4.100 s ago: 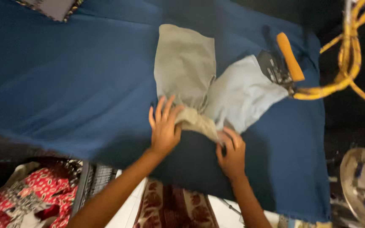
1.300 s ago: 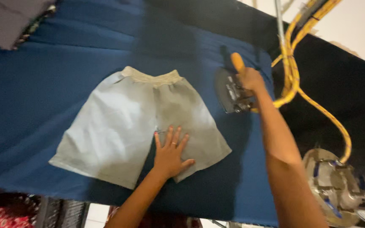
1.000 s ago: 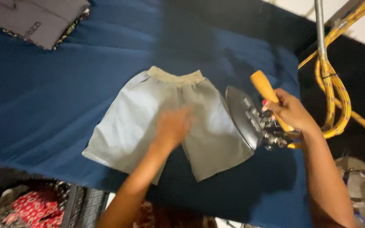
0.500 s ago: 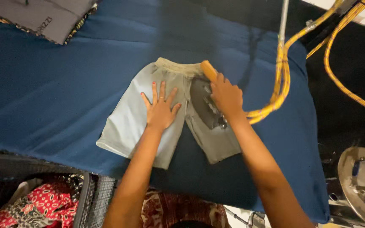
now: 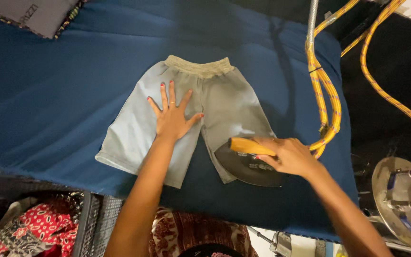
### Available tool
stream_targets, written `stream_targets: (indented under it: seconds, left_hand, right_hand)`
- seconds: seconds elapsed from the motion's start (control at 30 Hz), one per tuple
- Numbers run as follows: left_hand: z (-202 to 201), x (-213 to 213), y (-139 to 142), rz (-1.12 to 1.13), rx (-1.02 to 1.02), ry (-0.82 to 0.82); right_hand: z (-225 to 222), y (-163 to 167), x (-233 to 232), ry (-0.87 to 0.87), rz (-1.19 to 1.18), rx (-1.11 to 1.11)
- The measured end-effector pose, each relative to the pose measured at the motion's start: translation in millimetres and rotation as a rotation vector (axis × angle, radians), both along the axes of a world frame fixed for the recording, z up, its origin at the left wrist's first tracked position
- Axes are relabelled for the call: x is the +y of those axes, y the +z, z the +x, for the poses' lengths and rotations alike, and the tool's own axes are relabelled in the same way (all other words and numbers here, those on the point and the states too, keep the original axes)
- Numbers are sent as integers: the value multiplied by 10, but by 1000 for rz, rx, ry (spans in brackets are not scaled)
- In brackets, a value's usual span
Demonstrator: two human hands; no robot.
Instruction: The person irons a pair of light gray shorts on a padded ironing table using a steam iron, repositioning and turning the shorts to press different areas, then sets them aside. They take a patterned short-sleeve shirt from a basket, button it up, spread it flat on the table, and begin ironing it.
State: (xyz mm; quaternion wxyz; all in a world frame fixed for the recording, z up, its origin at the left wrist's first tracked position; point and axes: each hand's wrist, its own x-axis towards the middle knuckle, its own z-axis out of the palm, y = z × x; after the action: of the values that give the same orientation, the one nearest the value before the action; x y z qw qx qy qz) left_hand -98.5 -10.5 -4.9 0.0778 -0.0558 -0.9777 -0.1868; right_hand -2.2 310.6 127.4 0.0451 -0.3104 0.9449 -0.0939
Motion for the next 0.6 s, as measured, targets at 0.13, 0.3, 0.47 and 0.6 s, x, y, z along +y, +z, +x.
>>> stream_targets:
  seconds: [0.13, 0.3, 0.47, 0.6]
  left_hand:
    - [39, 21, 41, 0, 35, -20]
    - [26, 6, -68, -37, 90, -38]
    - [22, 3, -238, -128, 242, -106]
    - [-15, 8, -272, -97, 167, -93]
  right_hand:
    - [-114, -298, -242, -307, 90, 203]
    - [-950, -521, -719, -578, 52, 308]
    - [-1253, -416, -661, -323, -195, 324]
    - [-928, -220, -303, -36, -367, -187]
